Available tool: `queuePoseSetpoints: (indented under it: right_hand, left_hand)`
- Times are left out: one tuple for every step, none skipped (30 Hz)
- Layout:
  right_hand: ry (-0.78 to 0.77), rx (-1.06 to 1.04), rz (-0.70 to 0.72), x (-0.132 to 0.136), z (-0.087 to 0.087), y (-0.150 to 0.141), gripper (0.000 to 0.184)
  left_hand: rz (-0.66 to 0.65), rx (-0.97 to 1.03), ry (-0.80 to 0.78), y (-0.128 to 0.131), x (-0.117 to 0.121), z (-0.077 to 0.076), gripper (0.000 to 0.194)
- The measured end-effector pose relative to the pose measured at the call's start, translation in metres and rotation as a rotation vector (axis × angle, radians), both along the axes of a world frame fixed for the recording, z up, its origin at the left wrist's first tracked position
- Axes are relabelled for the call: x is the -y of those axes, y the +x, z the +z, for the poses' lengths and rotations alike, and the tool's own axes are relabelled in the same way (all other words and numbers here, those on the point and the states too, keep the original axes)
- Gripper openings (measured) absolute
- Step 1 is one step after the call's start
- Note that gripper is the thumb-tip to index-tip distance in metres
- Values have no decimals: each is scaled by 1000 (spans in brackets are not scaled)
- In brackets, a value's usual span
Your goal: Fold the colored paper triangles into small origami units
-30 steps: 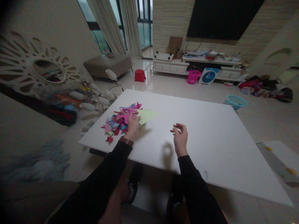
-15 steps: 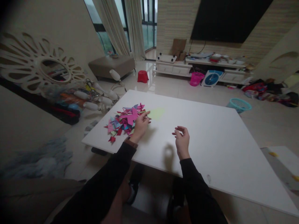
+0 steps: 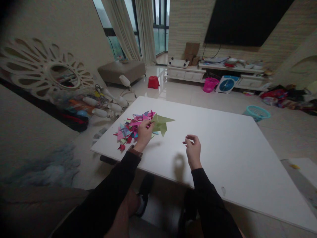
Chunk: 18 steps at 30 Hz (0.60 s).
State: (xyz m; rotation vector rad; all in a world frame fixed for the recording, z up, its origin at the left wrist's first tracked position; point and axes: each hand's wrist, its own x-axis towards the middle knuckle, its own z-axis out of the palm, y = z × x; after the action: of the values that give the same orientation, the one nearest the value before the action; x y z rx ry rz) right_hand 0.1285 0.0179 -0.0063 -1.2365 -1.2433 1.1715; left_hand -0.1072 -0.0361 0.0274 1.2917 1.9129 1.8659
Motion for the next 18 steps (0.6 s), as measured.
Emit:
queuePoseSetpoints:
  right_hand:
    - [0,2,2,0,0,0,32]
    - [1,3,5,0,0,-1,32]
    - [3,3,7,0,0,-1,32]
    - [3,1,10,0,0,-2,32]
    - [3,-1,12,0,0,-2,31]
    - [3,-3,16,0,-1,-3,31]
    - [5,-4,18,0,-1,-3,31]
    - [6,-5,21,0,-1,-4,31]
    - [8,-4,24,1,-1,-5,31]
    - [10,-3,27,1,-1,-5,30]
    - [11,-2,30,1,-1,-6,30]
    - [11,-1,34,2,-1,-7,31]
    - [9,-1,39,2,-1,-8,31]
    - [7,-1,45,2,-1,-9,31]
    - [6,-1,51,3,-1,-9,31]
    - [5,-1,56,3,0,-10,31]
    - [5,1,61,3,0,-10,31]
    - [7,4,65,3,0,-10,30]
  left_hand:
    - [28,39,-13,-7,1,-1,12]
    - [60,91,-19,-14,2,-2,13]
    - [95,160,-13,-23,3,-4,15]
    - [129,246,7,-32,5,-5,15]
    - [164,348,45,-42,7,-7,15]
    - [200,463,97,-52,9,-9,14]
    - [235,582,153,-62,12,-10,14]
    - [273,705,201,-73,15,-12,14]
    - [312,815,235,-82,19,-13,16]
    - [361,910,255,-91,23,-15,18]
    - [411,982,264,-99,28,-16,21]
    - [452,1028,264,-106,32,-18,23]
    - [488,1061,259,-111,36,-20,25]
    - [512,1082,249,-115,39,-22,26]
    - [527,1098,236,-118,41,-24,27]
    - [539,1119,223,-119,43,-27,27]
    - [547,1138,209,-120,44,-29,27]
    - [550,1156,195,-119,45,-31,26]
